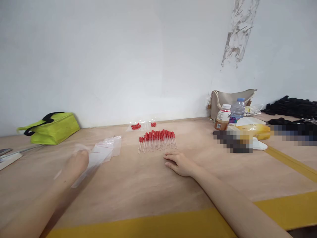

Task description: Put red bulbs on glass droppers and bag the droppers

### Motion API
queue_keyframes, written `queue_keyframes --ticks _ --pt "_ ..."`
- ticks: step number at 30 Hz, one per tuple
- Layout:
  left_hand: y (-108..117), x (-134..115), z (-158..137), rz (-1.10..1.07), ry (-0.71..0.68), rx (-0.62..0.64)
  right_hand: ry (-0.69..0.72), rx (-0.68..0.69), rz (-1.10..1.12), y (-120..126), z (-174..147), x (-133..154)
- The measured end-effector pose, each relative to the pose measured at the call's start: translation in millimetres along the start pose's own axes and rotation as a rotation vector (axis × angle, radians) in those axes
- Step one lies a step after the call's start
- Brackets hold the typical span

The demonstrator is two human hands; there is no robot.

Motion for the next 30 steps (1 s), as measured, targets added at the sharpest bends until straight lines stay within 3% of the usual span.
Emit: queue_keyframes --ticks 2,4,8,12,15,20,26,30 --pt "13.3 -27.6 -4.8 0.055 0.001 -0.063 0.003 -0.030 -0.006 -0.6 1.3 -0.1" --pt "16.9 -74.0 -13.8 0.112 -0.223 -0.064 -0.001 -0.072 -0.004 -0.6 2.8 1.3" --pt "-2.1 -167.9 -41.0 0.038 -0.588 0.068 0.015 -0.149 0.014 1.7 4.5 10.4" --pt "-22.4 -214.3 -56.5 -0.011 -0.708 0.150 0.053 -0.191 0.059 4.5 2.6 20.5" --pt "-20.7 -214.5 -54.1 -0.117 -0.759 0.131 0.062 -0.164 0.095 3.1 0.6 23.3" --pt "-9.9 -179.0 -42.7 -0.278 -0.867 0.089 0.053 -0.114 0.113 0.4 0.2 24.9" --pt "-24.3 -152.1 -43.0 -0.363 -0.813 0.326 0.131 -0.028 0.082 0.5 4.5 32.7" --pt "-24.1 -153.3 -43.9 -0.371 -0.813 0.365 0.209 0.051 0.093 -0.5 6.3 36.1"
Point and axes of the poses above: each hand's wrist, its own z-axis towards the middle knuckle, its own y-axis out of the back of the hand, x = y × z, the point moved 3 cm from there along z, towards the middle knuckle, and after that the axes turned 1 degree about -x, right-handed, at the moved point
